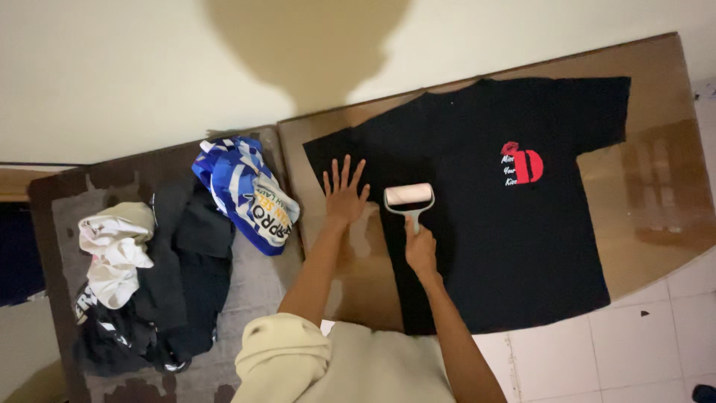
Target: The person cleans a black t-shirt with a lint roller, folds the shirt on a table, and then places it inside a wooden wardrobe.
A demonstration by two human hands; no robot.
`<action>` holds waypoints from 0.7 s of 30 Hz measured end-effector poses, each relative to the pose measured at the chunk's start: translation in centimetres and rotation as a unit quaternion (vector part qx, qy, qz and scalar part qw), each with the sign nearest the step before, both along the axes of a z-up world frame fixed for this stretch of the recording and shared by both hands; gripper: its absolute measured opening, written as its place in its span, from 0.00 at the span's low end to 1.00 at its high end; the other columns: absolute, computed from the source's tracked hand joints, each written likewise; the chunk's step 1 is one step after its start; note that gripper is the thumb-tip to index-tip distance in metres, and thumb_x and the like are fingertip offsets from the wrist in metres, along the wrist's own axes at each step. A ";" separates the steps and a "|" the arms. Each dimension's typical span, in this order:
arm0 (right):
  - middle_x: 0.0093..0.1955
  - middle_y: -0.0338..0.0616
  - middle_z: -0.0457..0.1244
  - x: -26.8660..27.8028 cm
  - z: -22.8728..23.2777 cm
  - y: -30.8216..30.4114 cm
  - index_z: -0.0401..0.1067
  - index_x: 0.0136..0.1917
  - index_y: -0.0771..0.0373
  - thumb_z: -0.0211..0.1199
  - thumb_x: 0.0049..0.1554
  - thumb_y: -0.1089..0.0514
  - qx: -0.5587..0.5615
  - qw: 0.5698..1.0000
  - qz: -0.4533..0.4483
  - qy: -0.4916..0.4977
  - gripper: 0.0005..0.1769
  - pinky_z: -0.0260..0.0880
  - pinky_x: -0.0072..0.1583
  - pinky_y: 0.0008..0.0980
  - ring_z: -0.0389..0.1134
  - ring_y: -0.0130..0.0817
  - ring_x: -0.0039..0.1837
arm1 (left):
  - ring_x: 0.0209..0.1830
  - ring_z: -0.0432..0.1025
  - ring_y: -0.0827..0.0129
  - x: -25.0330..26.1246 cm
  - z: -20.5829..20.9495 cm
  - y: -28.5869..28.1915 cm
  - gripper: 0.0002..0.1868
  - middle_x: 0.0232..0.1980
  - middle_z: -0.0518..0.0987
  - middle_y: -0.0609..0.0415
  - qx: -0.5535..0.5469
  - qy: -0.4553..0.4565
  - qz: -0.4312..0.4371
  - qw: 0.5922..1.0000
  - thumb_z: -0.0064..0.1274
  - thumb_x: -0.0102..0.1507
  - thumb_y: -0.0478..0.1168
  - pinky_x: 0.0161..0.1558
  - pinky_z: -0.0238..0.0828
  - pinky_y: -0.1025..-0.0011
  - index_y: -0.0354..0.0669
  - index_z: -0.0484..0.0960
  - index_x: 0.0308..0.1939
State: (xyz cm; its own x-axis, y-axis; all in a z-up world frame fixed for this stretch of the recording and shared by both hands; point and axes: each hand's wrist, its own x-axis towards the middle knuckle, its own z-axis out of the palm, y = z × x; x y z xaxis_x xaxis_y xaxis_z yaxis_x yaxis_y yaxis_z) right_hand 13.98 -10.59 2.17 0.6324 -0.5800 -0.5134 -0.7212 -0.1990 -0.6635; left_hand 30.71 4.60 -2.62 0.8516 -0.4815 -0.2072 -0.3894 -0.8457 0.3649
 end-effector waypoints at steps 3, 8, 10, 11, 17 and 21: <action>0.47 0.70 0.68 -2.4 0.1 0.3 0.76 0.51 0.70 0.50 0.66 0.40 -0.008 0.999 0.012 -0.039 0.29 0.69 0.53 0.55 0.67 0.68 0.59 | 0.85 0.26 0.47 -0.5 1.1 -0.4 0.34 0.86 0.36 0.58 0.026 -0.017 0.009 0.999 0.32 0.73 0.59 0.79 0.22 0.41 0.68 0.46 0.83; 0.48 0.68 0.69 -5.8 -0.1 0.7 0.77 0.51 0.69 0.51 0.66 0.40 0.001 1.000 0.022 -0.020 0.29 0.69 0.54 0.54 0.69 0.67 0.57 | 0.84 0.29 0.43 -2.5 2.8 -1.6 0.35 0.85 0.42 0.49 -0.026 -0.037 0.018 0.999 0.44 0.70 0.47 0.77 0.25 0.39 0.54 0.53 0.81; 0.49 0.70 0.68 -7.2 -0.1 0.7 0.76 0.51 0.70 0.51 0.66 0.40 -0.005 0.999 0.031 -0.029 0.29 0.70 0.54 0.54 0.68 0.68 0.58 | 0.84 0.34 0.42 -4.3 3.5 -1.9 0.35 0.84 0.47 0.46 -0.076 -0.057 0.009 0.995 0.49 0.68 0.41 0.78 0.30 0.41 0.49 0.58 0.79; 0.49 0.71 0.68 -7.9 -0.1 0.7 0.76 0.51 0.71 0.51 0.66 0.40 -0.008 0.999 0.035 -0.033 0.29 0.70 0.54 0.54 0.67 0.69 0.58 | 0.84 0.37 0.41 -5.6 4.0 -2.0 0.34 0.83 0.50 0.44 -0.095 -0.048 0.005 0.994 0.50 0.67 0.38 0.78 0.32 0.42 0.47 0.60 0.78; 0.49 0.72 0.67 -6.7 0.9 -0.8 0.77 0.49 0.70 0.51 0.67 0.38 -0.033 0.997 0.071 0.009 0.31 0.68 0.55 0.57 0.67 0.69 0.58 | 0.77 0.51 0.44 -12.0 5.6 -0.9 0.36 0.75 0.62 0.46 -0.177 0.065 0.049 0.981 0.53 0.58 0.30 0.75 0.46 0.50 0.44 0.66 0.71; 0.48 0.70 0.68 -5.4 1.5 -1.7 0.77 0.49 0.68 0.50 0.65 0.37 -0.041 0.994 0.086 -0.047 0.32 0.68 0.55 0.56 0.68 0.68 0.56 | 0.75 0.54 0.42 -13.0 1.6 0.6 0.33 0.75 0.66 0.44 -0.208 0.009 0.039 0.977 0.44 0.59 0.21 0.73 0.48 0.50 0.38 0.71 0.69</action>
